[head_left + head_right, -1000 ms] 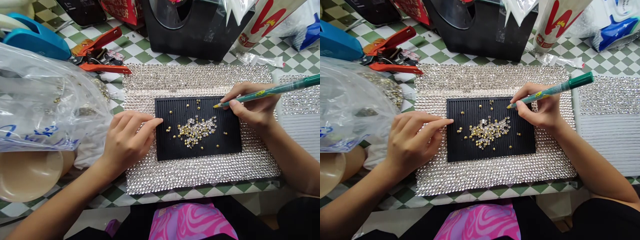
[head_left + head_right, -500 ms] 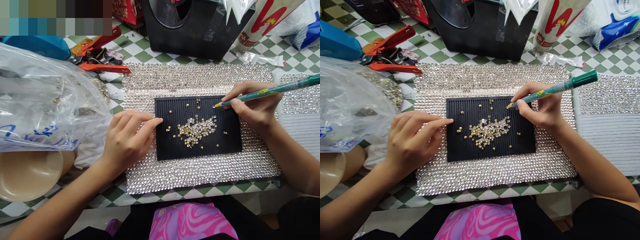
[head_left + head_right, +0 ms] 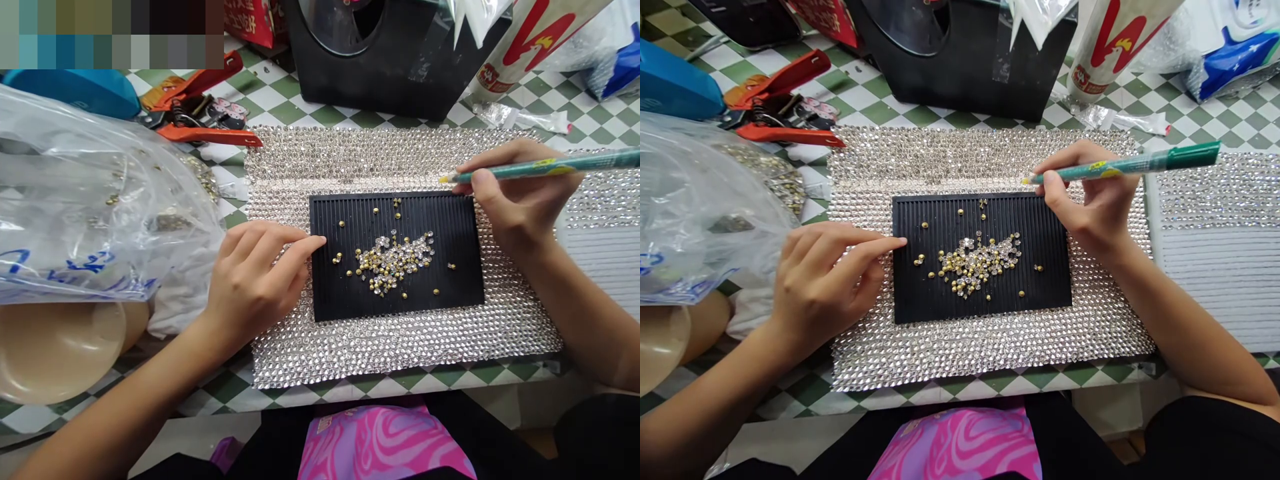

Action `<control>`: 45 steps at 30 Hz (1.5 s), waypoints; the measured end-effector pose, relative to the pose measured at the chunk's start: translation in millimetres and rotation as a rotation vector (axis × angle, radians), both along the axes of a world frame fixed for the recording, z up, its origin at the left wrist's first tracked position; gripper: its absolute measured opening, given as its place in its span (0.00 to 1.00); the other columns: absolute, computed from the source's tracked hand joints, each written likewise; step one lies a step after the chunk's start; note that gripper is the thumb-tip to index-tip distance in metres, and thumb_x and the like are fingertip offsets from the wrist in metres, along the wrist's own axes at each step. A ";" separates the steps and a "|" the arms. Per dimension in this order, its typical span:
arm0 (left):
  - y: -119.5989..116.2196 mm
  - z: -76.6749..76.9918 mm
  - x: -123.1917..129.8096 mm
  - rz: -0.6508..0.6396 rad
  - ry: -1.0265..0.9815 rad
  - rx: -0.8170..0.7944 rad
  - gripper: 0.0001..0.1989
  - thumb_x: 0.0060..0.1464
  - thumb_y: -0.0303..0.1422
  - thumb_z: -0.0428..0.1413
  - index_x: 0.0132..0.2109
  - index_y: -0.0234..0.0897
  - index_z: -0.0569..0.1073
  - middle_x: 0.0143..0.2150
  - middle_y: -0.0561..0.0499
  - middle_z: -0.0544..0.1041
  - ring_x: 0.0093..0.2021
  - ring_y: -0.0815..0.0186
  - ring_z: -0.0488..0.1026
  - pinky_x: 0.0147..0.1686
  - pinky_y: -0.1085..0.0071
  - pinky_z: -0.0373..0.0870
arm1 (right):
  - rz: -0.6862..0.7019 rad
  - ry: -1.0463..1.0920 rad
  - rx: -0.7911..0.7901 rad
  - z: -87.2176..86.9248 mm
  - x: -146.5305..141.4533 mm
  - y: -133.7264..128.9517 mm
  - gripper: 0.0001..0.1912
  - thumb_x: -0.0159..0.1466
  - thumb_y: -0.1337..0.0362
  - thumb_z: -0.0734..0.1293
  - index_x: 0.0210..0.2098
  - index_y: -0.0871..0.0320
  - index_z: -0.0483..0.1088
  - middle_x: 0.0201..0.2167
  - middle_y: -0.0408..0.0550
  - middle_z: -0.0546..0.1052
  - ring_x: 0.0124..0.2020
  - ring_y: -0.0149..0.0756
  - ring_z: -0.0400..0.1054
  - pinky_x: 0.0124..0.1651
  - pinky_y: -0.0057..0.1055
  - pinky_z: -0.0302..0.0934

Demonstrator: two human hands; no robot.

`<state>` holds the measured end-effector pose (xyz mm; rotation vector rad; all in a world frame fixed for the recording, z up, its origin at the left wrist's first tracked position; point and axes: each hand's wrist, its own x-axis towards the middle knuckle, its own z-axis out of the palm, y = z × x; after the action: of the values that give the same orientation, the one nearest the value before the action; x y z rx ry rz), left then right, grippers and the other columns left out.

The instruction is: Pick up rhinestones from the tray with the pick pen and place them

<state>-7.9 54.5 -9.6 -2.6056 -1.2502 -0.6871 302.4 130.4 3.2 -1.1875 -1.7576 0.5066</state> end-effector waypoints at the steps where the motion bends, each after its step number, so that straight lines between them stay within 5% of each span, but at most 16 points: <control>1: 0.1 0.0 -0.3 -0.001 -0.002 0.005 0.15 0.56 0.20 0.55 0.49 0.38 0.73 0.39 0.49 0.79 0.39 0.60 0.74 0.42 0.61 0.71 | -0.023 -0.001 0.001 -1.5 0.2 2.1 0.05 0.60 0.68 0.68 0.31 0.56 0.77 0.28 0.44 0.79 0.27 0.30 0.74 0.31 0.31 0.69; 15: -0.3 1.1 1.5 0.004 -0.004 -0.003 0.14 0.56 0.20 0.55 0.48 0.38 0.73 0.40 0.49 0.78 0.40 0.60 0.73 0.43 0.61 0.70 | 0.028 -0.091 -0.098 -5.3 3.0 10.0 0.04 0.62 0.68 0.68 0.34 0.59 0.77 0.31 0.46 0.80 0.30 0.30 0.74 0.31 0.30 0.63; 19: 0.6 0.1 1.0 -0.017 -0.024 0.020 0.14 0.56 0.20 0.55 0.48 0.36 0.74 0.39 0.48 0.78 0.39 0.60 0.73 0.42 0.62 0.69 | 0.023 -0.060 -0.017 -1.9 2.4 7.6 0.05 0.61 0.71 0.68 0.34 0.58 0.78 0.28 0.45 0.79 0.29 0.29 0.73 0.31 0.30 0.62; 27: 0.0 -1.3 0.1 -0.011 -0.032 0.007 0.14 0.55 0.21 0.55 0.48 0.37 0.74 0.40 0.49 0.79 0.39 0.60 0.74 0.43 0.62 0.69 | 0.353 -0.244 -0.059 10.6 -7.0 -11.7 0.04 0.64 0.67 0.69 0.39 0.54 0.77 0.36 0.42 0.82 0.36 0.29 0.76 0.43 0.31 0.69; 45: 0.5 -2.7 2.0 0.002 -0.035 0.015 0.14 0.56 0.20 0.54 0.47 0.37 0.74 0.39 0.48 0.78 0.39 0.61 0.73 0.44 0.62 0.69 | 0.403 -0.305 -0.090 14.5 -12.9 -12.5 0.06 0.65 0.65 0.69 0.39 0.50 0.78 0.34 0.39 0.83 0.32 0.29 0.72 0.36 0.32 0.67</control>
<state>-5.8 55.0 -12.3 -2.5915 -1.2521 -0.7416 289.4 118.0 17.7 -1.0099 -2.2779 0.6721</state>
